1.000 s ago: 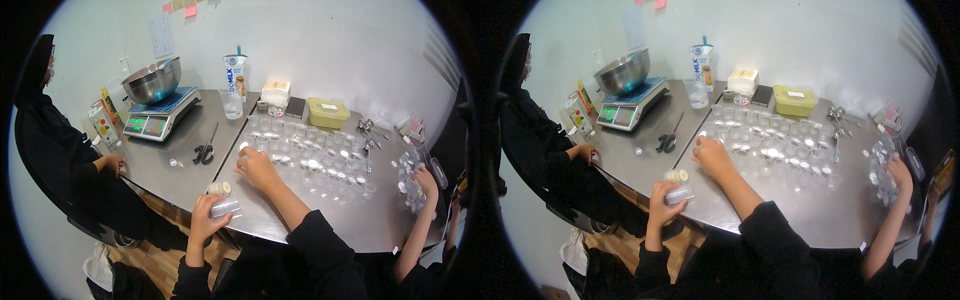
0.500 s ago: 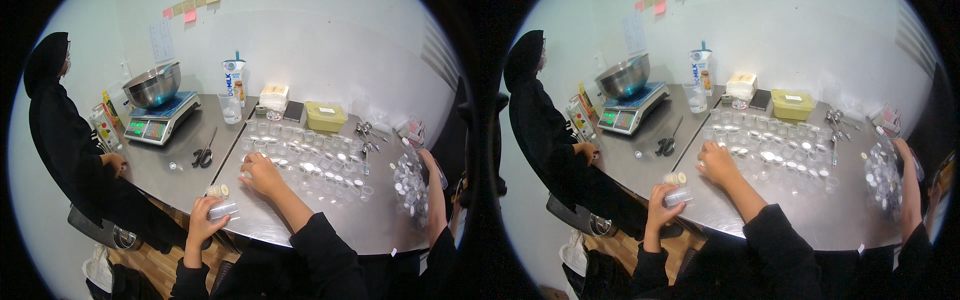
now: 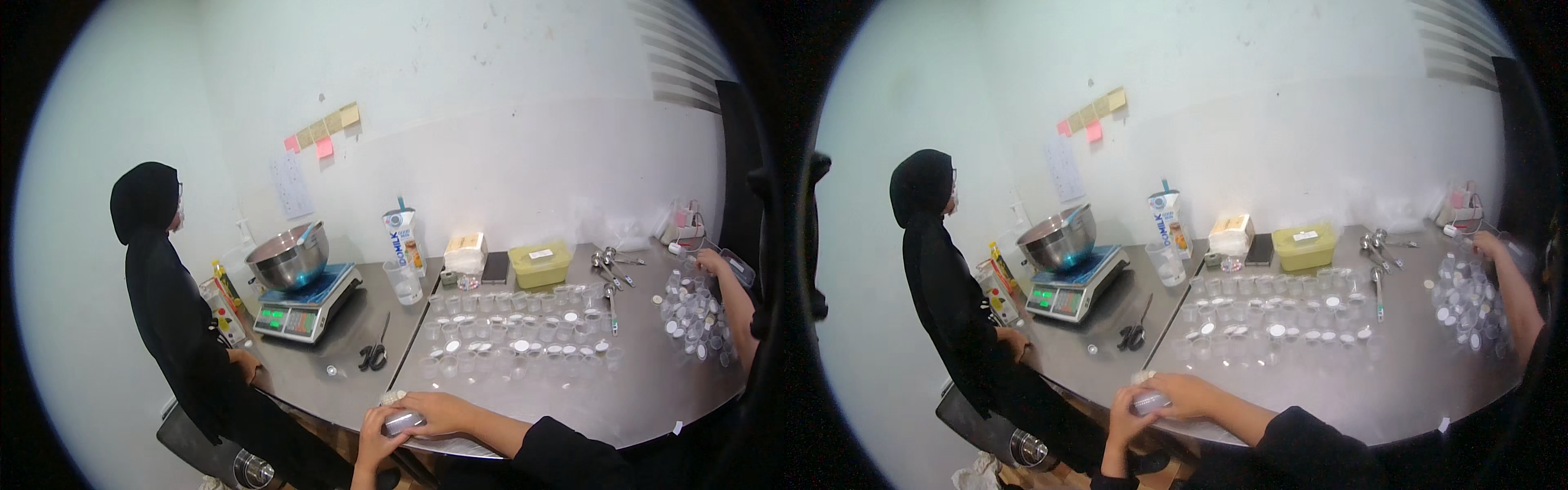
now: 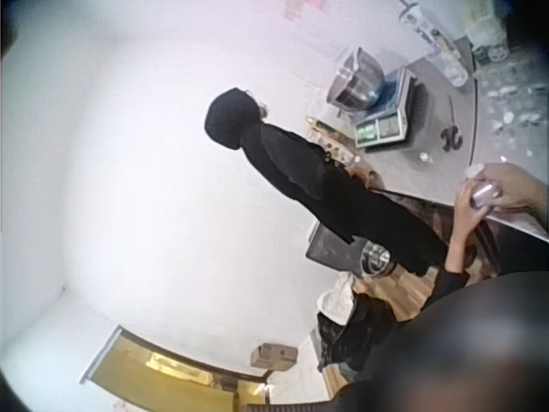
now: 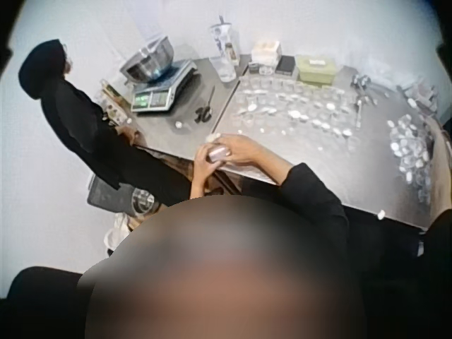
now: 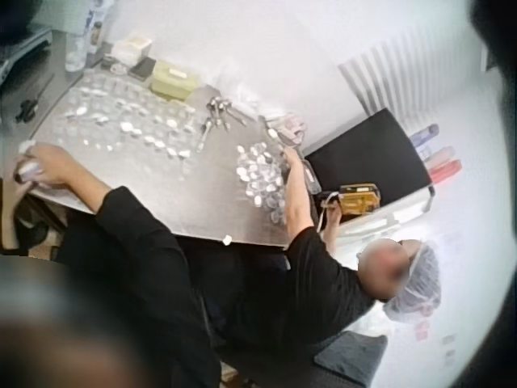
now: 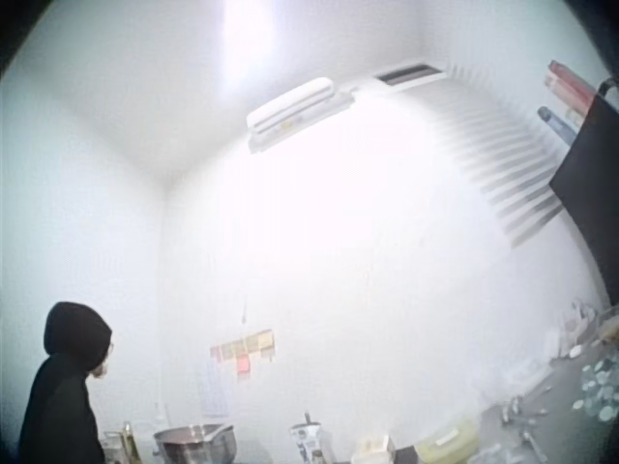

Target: The person assembles small transparent plastic containers by placing white circular inserts into them and then closing the lids. A coworker stirs a blue mixture in a metal bowl on a scale and uses a yellow handheld device to apply labels to the containers. The person also loads labels into the yellow device and continues assembling containers.

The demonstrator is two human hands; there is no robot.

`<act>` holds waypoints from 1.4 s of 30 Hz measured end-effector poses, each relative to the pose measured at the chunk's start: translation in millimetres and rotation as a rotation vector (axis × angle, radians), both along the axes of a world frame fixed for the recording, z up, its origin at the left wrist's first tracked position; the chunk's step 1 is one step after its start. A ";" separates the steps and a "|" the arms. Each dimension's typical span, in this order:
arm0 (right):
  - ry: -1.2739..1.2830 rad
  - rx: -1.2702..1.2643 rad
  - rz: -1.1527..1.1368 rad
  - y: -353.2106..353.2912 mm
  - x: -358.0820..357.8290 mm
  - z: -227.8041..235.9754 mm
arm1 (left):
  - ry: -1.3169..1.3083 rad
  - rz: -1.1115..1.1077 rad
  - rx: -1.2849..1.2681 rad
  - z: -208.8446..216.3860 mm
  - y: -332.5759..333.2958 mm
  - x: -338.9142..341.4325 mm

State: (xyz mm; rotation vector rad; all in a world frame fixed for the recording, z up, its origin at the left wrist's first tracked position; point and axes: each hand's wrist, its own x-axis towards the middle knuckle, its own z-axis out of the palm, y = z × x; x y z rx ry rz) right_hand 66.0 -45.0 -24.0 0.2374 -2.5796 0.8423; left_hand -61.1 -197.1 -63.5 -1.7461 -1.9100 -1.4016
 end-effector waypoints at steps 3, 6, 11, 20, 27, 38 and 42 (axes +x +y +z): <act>-0.006 -0.071 0.022 5.7 -3.5 -12.0 | -0.063 -0.008 0.017 -4.4 1.6 1.4; 0.034 -0.091 0.019 11.7 -7.3 -19.0 | -0.041 0.021 0.008 -2.7 1.7 4.3; 0.018 0.004 -0.047 18.7 2.3 -12.4 | -0.107 0.101 0.016 2.3 2.3 12.2; -0.122 -0.021 -0.156 20.2 23.0 6.9 | -0.182 0.114 -0.022 -1.0 1.1 10.7; 0.153 -0.014 -0.400 27.2 57.5 64.3 | -0.128 0.068 0.044 3.9 -0.6 10.0; 0.028 0.468 -0.534 37.8 -69.8 21.6 | -0.073 0.033 0.066 5.9 0.4 6.4; -0.069 0.455 -0.590 43.1 -64.2 2.5 | -0.097 0.020 0.024 3.9 0.1 4.8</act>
